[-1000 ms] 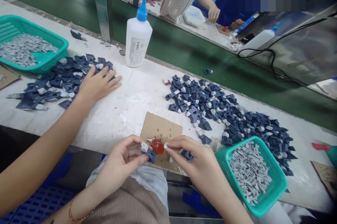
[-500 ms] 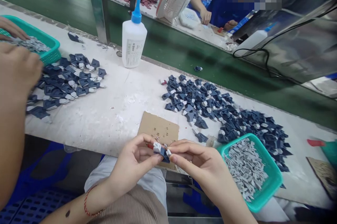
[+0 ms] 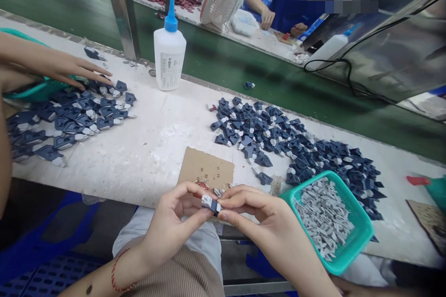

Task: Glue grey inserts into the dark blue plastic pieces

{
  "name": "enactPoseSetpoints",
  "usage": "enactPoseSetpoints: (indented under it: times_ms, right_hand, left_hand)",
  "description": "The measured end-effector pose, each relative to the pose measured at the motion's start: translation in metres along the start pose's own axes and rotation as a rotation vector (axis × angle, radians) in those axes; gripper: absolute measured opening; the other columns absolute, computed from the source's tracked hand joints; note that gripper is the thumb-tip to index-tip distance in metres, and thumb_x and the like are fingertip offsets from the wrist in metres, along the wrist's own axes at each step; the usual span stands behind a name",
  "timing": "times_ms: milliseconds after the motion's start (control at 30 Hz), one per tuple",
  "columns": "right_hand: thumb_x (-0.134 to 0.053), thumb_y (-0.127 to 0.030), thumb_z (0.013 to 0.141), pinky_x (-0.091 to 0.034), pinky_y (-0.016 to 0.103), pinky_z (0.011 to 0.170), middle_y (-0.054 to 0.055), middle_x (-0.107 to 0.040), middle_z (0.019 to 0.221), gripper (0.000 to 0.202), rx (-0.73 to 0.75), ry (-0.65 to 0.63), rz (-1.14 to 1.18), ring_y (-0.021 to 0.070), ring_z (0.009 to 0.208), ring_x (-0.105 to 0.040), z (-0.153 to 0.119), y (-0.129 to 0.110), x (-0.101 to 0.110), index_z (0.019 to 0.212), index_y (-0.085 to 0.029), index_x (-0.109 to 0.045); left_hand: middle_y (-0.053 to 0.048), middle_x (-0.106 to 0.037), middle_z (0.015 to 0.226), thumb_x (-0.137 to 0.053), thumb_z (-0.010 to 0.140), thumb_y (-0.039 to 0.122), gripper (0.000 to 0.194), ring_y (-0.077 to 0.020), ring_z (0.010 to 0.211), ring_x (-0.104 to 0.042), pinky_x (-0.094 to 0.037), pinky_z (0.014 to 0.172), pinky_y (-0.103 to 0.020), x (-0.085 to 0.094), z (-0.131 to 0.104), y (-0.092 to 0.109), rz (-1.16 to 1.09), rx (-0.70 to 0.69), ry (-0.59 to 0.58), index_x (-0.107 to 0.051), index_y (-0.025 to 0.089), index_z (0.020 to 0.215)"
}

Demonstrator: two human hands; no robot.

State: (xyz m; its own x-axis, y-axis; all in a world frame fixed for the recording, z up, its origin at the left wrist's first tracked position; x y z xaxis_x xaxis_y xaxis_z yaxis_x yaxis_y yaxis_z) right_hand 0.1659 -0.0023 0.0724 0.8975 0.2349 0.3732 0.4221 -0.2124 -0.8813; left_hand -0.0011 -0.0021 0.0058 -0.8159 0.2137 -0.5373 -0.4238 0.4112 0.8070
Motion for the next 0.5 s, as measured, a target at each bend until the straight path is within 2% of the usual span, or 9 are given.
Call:
enactPoseSetpoints:
  times_ms: [100, 200, 300, 500]
  right_hand:
    - [-0.076, -0.026, 0.076, -0.055, 0.028, 0.075, 0.004, -0.072, 0.087, 0.004, -0.030, 0.009, 0.099, 0.0184, 0.083, -0.068, 0.000, 0.001, 0.001, 0.077, -0.022, -0.075]
    - [-0.080, -0.024, 0.072, -0.055, 0.025, 0.073, 0.003, -0.071, 0.085, 0.007, -0.087, -0.053, 0.309, 0.0160, 0.080, -0.068, 0.001, 0.003, 0.000, 0.075, -0.022, -0.074]
    - [-0.081, -0.024, 0.071, -0.055, 0.023, 0.074, 0.002, -0.071, 0.083, 0.009, -0.158, -0.048, 0.478, 0.0138, 0.079, -0.068, 0.002, 0.008, -0.002, 0.075, -0.021, -0.074]
    - [-0.087, -0.023, 0.063, -0.055, 0.022, 0.071, 0.001, -0.071, 0.076, 0.016, -0.214, -0.026, 0.619, 0.0122, 0.072, -0.067, -0.002, 0.016, -0.004, 0.067, -0.020, -0.072]
  left_hand:
    - [-0.002, -0.073, 0.094, -0.072, 0.080, 0.015, 0.012, -0.0152, 0.086, -0.070, -0.056, 0.078, -0.025, 0.000, 0.001, 0.002, -0.003, -0.032, -0.021, -0.064, 0.020, 0.088]
    - [-0.002, -0.073, 0.092, -0.073, 0.079, 0.013, 0.014, -0.0146, 0.085, -0.070, -0.056, 0.078, -0.024, 0.000, 0.002, 0.003, -0.031, -0.041, -0.044, -0.065, 0.020, 0.088]
    - [-0.002, -0.073, 0.092, -0.074, 0.079, 0.014, 0.013, -0.0148, 0.084, -0.070, -0.057, 0.078, -0.024, -0.001, 0.003, 0.003, -0.052, -0.030, -0.047, -0.067, 0.019, 0.088]
    - [-0.005, -0.075, 0.092, -0.075, 0.079, 0.017, 0.012, -0.0175, 0.085, -0.072, -0.058, 0.078, -0.027, 0.000, 0.003, 0.000, 0.019, -0.055, -0.081, -0.069, 0.019, 0.089]
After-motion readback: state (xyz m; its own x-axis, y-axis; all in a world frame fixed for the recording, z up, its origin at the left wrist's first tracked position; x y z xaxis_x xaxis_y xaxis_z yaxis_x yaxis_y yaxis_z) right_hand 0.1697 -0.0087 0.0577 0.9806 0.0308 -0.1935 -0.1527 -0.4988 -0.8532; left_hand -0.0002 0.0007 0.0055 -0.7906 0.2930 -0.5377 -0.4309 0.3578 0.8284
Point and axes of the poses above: each hand's wrist, its own z-axis towards the middle knuckle, its own x-axis out of the back of the hand, y = z × x, the point moved 1 cm from there along z, towards the middle knuckle
